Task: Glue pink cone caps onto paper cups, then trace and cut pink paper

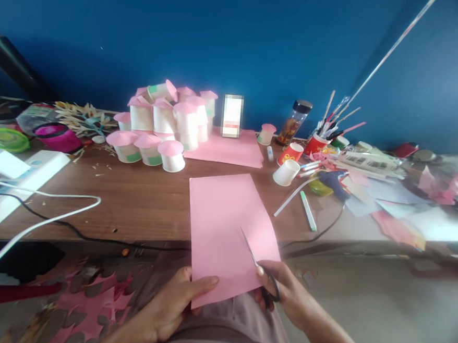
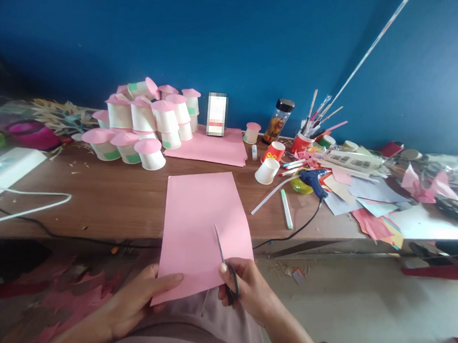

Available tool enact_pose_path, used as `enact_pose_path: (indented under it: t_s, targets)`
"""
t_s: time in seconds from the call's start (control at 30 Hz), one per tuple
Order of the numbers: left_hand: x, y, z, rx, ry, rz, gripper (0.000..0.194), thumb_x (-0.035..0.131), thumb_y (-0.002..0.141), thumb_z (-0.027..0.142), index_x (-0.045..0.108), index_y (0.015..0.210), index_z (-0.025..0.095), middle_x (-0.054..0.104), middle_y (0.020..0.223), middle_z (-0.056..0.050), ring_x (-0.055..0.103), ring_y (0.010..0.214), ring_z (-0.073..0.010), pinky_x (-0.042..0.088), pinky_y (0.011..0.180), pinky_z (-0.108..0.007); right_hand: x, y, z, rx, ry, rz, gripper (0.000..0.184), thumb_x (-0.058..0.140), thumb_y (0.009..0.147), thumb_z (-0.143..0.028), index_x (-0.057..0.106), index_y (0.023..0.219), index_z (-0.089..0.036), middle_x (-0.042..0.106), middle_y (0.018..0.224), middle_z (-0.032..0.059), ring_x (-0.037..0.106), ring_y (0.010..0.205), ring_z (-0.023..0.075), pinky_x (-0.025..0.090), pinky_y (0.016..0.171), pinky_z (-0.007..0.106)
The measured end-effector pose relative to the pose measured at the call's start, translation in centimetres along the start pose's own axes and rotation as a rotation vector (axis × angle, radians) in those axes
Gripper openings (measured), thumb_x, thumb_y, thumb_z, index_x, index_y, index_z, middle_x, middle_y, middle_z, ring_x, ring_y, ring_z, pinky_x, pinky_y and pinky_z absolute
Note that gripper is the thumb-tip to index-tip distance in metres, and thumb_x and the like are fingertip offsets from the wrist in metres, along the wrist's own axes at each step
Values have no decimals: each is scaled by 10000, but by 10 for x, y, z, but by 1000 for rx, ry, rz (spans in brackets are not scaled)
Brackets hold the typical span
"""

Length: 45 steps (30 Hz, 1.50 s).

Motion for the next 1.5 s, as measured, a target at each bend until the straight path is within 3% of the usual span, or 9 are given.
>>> enact_pose_path:
  t_s: [0.3,0.53,0.73,1.0,1.2,1.5]
  targets:
    - [1,-1,1,-14,-6,58,463,783,623,397,700,962,93,706,777,-92,627,687,-197,462,630,-281,3,-1,-5,-8,10,26,531,511,811,-642,522,638,-140,533,504,-6,452,418,61,306,401,172]
    - [-2,0,0,-11,22,115,430,776,636,392,698,948,107,703,744,-70,630,676,-196,479,648,-288,3,3,8,48,11,66,516,560,772,-654,502,668,-152,518,515,-21,463,415,62,282,368,161]
    - [0,-4,6,60,12,-45,440,742,696,362,695,1040,91,720,911,-123,650,812,-248,477,805,-357,1,3,-2,34,16,11,513,520,815,-634,542,714,-131,556,570,7,517,460,77,310,387,157]
    - [9,-10,13,74,41,-160,403,707,745,328,694,1079,104,718,971,-136,654,885,-267,453,871,-382,1,10,-9,-21,-6,28,514,516,818,-632,528,644,-149,402,509,-50,357,438,62,281,388,179]
    - [12,-12,17,32,53,-158,405,727,722,320,703,1066,108,721,968,-134,658,894,-280,434,923,-422,1,10,-9,-24,-30,98,514,520,803,-648,561,654,-157,420,555,-25,392,516,102,332,465,219]
    - [11,-7,10,65,4,-203,416,709,745,291,676,1127,128,703,1044,-132,645,954,-272,414,958,-409,4,16,-10,-61,-94,120,542,485,807,-669,520,662,-148,373,605,-25,318,593,102,272,535,225]
Point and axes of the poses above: each hand's wrist, its own y-axis towards the middle knuckle, its own x-axis out of the palm, z = x × y, the point moved 2 cm from there along y, towards the middle knuckle
